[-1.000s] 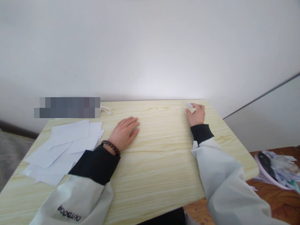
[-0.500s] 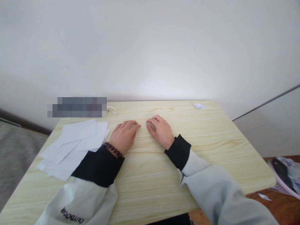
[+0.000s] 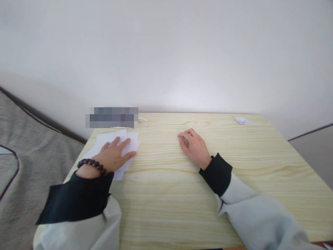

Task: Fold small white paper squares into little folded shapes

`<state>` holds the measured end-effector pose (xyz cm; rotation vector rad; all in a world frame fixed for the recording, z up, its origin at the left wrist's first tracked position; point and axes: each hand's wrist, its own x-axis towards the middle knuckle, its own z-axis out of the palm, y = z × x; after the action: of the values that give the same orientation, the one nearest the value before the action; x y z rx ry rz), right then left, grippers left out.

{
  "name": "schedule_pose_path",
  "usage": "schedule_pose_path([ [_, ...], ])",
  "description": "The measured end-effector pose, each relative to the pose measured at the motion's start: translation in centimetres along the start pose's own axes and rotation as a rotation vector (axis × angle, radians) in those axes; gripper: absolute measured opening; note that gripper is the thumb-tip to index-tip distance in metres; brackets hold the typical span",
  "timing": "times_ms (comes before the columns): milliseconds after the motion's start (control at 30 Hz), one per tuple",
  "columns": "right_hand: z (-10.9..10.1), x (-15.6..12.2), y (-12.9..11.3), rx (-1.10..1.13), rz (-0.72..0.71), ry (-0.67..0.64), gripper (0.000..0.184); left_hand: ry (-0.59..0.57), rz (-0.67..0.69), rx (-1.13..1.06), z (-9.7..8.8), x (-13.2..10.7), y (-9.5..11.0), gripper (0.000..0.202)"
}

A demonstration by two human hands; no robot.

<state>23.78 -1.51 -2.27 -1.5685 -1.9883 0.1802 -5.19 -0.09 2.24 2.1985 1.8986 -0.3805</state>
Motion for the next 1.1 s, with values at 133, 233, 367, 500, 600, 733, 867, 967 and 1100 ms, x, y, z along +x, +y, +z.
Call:
schedule_pose_path([
  [133,-0.1,-0.1,0.0,0.008,0.002,-0.007,0.022,0.124,-0.023,-0.032,0.8,0.3,-0.4,0.068],
  [233,0.0,-0.1,0.1,0.015,-0.005,-0.003,0.022,0.207,-0.019,-0.018,0.5,0.2,0.1,0.067],
  [367,0.0,-0.1,0.2,0.021,-0.008,-0.002,0.022,0.299,-0.025,-0.011,-0.2,0.0,0.5,0.061],
  [500,-0.1,-0.1,0.1,0.015,0.001,-0.011,0.022,0.306,-0.057,0.007,-0.4,0.0,0.4,0.046],
  [600,-0.1,-0.2,0.1,0.012,0.002,-0.008,0.022,0.312,-0.049,0.026,-0.1,0.2,0.1,0.037],
  [733,0.0,-0.2,0.1,0.018,-0.01,-0.004,0.022,0.332,0.003,-0.009,0.4,0.6,-0.4,0.042],
  [867,0.0,-0.3,0.2,0.019,-0.008,-0.011,0.022,0.365,-0.038,-0.077,0.1,0.5,-0.1,0.034],
  [967,-0.1,-0.2,0.2,0.019,-0.006,-0.012,0.022,0.337,-0.128,-0.05,-0.8,0.0,0.8,0.035],
  [1100,-0.1,-0.2,0.2,0.016,-0.009,-0.015,0.023,0.462,-0.148,0.02,-2.1,-1.0,2.0,0.031],
])
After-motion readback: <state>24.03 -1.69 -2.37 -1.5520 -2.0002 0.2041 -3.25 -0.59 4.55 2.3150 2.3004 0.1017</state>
